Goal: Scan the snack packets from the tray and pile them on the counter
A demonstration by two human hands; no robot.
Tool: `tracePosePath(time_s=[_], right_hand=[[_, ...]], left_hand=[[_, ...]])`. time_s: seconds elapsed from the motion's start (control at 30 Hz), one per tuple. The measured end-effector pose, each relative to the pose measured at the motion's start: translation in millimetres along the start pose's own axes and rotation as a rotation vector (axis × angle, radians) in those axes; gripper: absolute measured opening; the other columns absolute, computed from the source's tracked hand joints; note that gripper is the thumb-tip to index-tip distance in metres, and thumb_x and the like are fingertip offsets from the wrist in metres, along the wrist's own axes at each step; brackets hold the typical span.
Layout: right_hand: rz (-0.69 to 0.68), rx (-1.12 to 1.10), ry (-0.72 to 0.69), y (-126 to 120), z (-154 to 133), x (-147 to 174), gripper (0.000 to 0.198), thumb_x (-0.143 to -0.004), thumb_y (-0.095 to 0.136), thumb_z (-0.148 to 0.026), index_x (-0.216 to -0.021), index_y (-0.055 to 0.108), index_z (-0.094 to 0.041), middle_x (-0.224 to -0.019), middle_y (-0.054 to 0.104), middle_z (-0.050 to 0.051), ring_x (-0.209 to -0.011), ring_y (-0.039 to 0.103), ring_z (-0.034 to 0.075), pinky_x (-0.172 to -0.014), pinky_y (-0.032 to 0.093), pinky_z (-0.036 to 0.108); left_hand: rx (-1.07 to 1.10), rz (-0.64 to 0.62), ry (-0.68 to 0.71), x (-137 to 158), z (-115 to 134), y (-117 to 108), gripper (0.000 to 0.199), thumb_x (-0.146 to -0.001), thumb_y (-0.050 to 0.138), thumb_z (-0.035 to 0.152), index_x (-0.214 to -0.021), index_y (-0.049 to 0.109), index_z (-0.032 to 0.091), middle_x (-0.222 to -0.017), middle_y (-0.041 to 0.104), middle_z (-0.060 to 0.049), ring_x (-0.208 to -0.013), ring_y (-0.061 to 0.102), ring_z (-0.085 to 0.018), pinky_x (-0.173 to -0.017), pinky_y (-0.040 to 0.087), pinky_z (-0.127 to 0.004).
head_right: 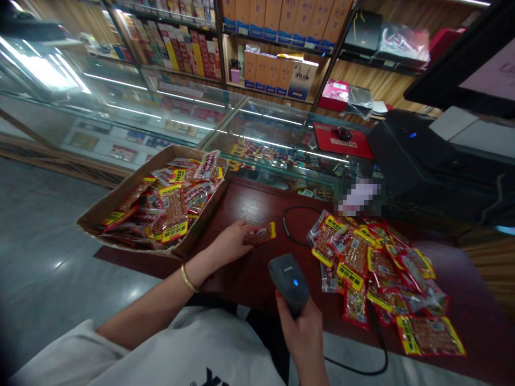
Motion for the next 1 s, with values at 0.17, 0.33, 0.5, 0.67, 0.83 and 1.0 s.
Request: tracePosePath(time_s=[0.17, 0.33, 0.5, 0.67, 0.83, 1.0], right_hand=[[-0.031, 0.07, -0.101, -5.8, -15.4, 1.3, 0.047, -0.09, 0.06, -0.057, -0.099, 0.079, -0.015, -0.089, 0.081, 0.014, -0.085, 0.077, 0.031, -0.081, 0.06, 0.038], [-0.034, 0.166, -0.2, -17.0, -21.7, 2.9, 0.043, -0.092, 0.057, -0.054, -0.097, 0.078, -0.017, -0.092, 0.081, 0.014, -0.086, 0.078, 0.03, -0.078, 0.061, 0.037], [-0.061, 0.185, -0.165, -27.6, -14.3, 11.5, 0.041, -0.094, 0.056, -0.053, -0.097, 0.077, -0.018, -0.089, 0.08, 0.012, -0.084, 0.077, 0.029, -0.077, 0.061, 0.035], [-0.063, 0.183, -0.152, -37.5, -11.3, 18.9, 0.041, -0.094, 0.057, -0.053, -0.102, 0.077, -0.017, -0.091, 0.079, 0.013, -0.085, 0.076, 0.03, -0.08, 0.06, 0.036], [-0.064, 0.131, -0.144, -38.5, -16.7, 22.3, 0.035, -0.092, 0.059, -0.049, -0.098, 0.076, -0.019, -0.089, 0.08, 0.011, -0.081, 0.076, 0.028, -0.077, 0.06, 0.034], [-0.035, 0.134, -0.116, -37.9, -16.8, 23.4, 0.034, -0.092, 0.058, -0.047, -0.099, 0.076, -0.018, -0.089, 0.08, 0.012, -0.082, 0.077, 0.029, -0.076, 0.061, 0.036]], left_hand=[[0.332, -0.041, 0.057, 5.9, -6.2, -5.6, 0.052, -0.073, 0.064, 0.009, -0.122, 0.071, 0.025, -0.108, 0.078, -0.002, -0.098, 0.073, -0.024, -0.087, 0.055, -0.029], [0.457, 0.021, 0.003, 6.0, -24.2, -2.1, 0.055, -0.067, 0.067, 0.011, -0.12, 0.073, 0.023, -0.105, 0.08, -0.003, -0.094, 0.075, -0.025, -0.086, 0.057, -0.03], [0.527, 0.034, -0.009, 4.1, -25.7, 0.3, 0.046, -0.069, 0.071, 0.02, -0.115, 0.076, 0.023, -0.103, 0.081, -0.004, -0.092, 0.075, -0.026, -0.087, 0.057, -0.03], [0.546, 0.006, -0.018, 2.3, -20.3, 2.3, 0.046, -0.07, 0.071, 0.022, -0.115, 0.075, 0.023, -0.105, 0.081, -0.004, -0.096, 0.075, -0.027, -0.09, 0.057, -0.031], [0.543, -0.028, 0.025, -3.1, -11.8, 6.0, 0.051, -0.07, 0.067, 0.017, -0.121, 0.072, 0.022, -0.107, 0.08, -0.003, -0.094, 0.075, -0.024, -0.091, 0.057, -0.032], [0.497, -0.044, 0.083, -4.4, 5.3, 1.4, 0.05, -0.07, 0.067, 0.014, -0.119, 0.074, 0.023, -0.106, 0.08, -0.003, -0.094, 0.075, -0.025, -0.09, 0.057, -0.032]])
Point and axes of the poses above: each hand's wrist, its own x-axis away from the middle knuckle, its own y-axis out of the palm, z = x × y, the point moved 5 cm from there along -x, towards the middle knuckle
